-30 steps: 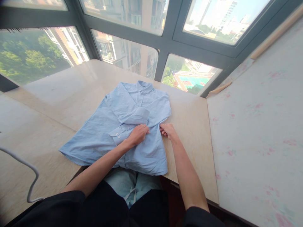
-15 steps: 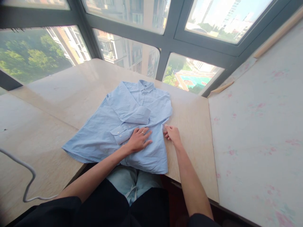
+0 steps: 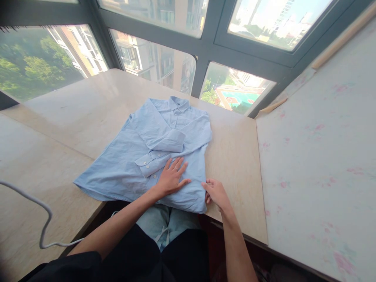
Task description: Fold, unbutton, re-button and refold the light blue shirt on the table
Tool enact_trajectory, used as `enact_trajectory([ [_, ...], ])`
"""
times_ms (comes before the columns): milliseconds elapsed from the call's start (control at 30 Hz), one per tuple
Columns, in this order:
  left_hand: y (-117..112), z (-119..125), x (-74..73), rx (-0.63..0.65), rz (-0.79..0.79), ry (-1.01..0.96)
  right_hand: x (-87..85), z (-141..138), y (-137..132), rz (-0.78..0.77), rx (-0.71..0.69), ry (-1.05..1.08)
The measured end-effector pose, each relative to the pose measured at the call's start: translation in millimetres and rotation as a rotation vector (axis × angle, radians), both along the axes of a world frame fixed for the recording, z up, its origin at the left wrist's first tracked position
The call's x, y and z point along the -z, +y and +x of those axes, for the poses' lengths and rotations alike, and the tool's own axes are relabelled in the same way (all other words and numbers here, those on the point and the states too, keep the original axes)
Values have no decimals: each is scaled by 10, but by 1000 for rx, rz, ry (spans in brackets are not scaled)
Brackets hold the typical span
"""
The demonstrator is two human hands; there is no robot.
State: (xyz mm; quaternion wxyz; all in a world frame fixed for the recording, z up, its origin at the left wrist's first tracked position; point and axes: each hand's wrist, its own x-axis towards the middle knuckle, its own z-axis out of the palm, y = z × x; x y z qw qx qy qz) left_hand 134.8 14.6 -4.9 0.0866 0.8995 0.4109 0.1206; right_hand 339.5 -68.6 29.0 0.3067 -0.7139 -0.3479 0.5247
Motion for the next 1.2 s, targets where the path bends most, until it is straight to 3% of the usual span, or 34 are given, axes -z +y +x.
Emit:
enact_trajectory([
  [167,-1,5,17,-4,5,0,27,20,-152,-2,70,-302],
  [333,-10,13,24,-12,13,-5,-161,-47,86,356,109,-592],
  [433,-16,19,26,-18,22,-4,-166,-105,442,568,-31,-711],
  [533,-16,22,34,-19,29,-4,-4,-131,861,718,-348,-852],
  [633,-15,18,45,-14,30,-1,232,-104,1140,607,-532,-967],
  [800,-20,8,44,-15,38,-16,497,71,1112,469,-534,-1100],
  [967,-22,5,38,-16,30,-29,555,216,999,451,-500,-1097],
  [1100,-16,6,34,-14,19,-30,554,173,944,438,-479,-1077],
  [1200,-14,4,13,-11,13,-31,527,92,759,431,-494,-1011],
])
